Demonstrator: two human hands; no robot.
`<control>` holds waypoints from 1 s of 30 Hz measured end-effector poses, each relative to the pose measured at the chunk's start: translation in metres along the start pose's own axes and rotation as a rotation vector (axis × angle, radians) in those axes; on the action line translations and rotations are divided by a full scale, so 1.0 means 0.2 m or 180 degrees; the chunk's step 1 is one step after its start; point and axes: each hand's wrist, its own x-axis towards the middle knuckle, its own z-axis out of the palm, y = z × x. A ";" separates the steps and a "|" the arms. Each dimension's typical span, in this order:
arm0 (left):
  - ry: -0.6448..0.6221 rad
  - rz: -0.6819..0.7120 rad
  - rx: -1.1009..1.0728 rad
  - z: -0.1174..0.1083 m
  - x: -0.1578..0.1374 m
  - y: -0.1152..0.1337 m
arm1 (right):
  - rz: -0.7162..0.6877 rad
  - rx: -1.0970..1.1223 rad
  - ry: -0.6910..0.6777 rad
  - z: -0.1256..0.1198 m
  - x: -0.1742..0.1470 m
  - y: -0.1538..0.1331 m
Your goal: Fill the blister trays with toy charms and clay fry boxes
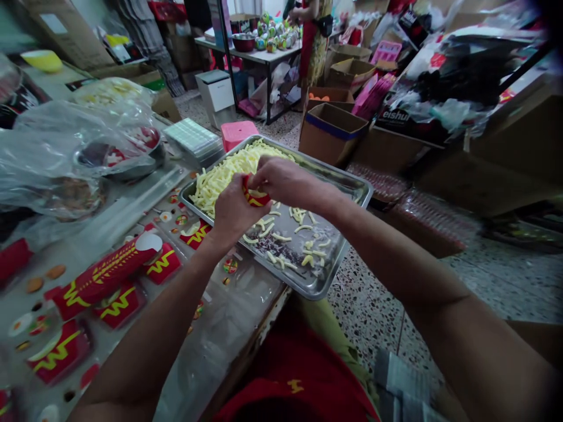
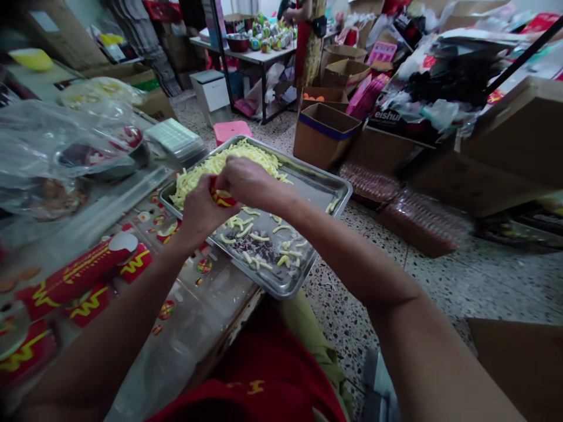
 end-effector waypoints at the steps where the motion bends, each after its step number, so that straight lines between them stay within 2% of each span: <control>1: 0.0119 0.0020 -0.0072 -0.01 0.01 -0.01 | -0.0003 0.0028 0.0107 -0.02 0.02 -0.01; 4: 0.0304 0.0057 -0.0246 -0.01 0.01 -0.05 | 0.0189 -0.0017 0.0261 0.00 0.08 -0.06; 7: 0.0267 0.0030 -0.0423 0.02 0.00 -0.10 | 0.0070 0.0471 0.0622 0.09 0.10 -0.09; 10: 0.0131 -0.0035 -0.0502 0.04 0.01 -0.17 | -0.0094 0.1232 0.0964 0.18 0.07 -0.02; 13: 0.0086 -0.0169 -0.0495 0.04 0.03 -0.26 | 0.0164 0.1520 0.1046 0.29 -0.02 0.10; 15: 0.0102 -0.0265 -0.0479 0.02 0.03 -0.32 | 0.0439 0.1353 0.0841 0.39 -0.08 0.16; 18: 0.0123 -0.0333 -0.0487 -0.03 0.02 -0.36 | 0.0635 0.0678 0.0243 0.56 -0.13 0.17; 22: 0.0080 -0.0286 -0.0565 -0.08 -0.02 -0.37 | 0.0731 0.0094 -0.0223 0.70 -0.05 0.12; 25: 0.0044 -0.0309 -0.0572 -0.10 -0.04 -0.38 | 0.0868 0.0140 -0.0419 0.67 0.07 0.09; 28: 0.0052 -0.0358 -0.0502 -0.12 -0.07 -0.41 | 0.0783 0.0185 -0.0583 0.54 0.14 0.12; 30: 0.0035 -0.0386 -0.0467 -0.14 -0.08 -0.42 | 0.0755 0.0091 -0.0627 0.44 0.13 0.14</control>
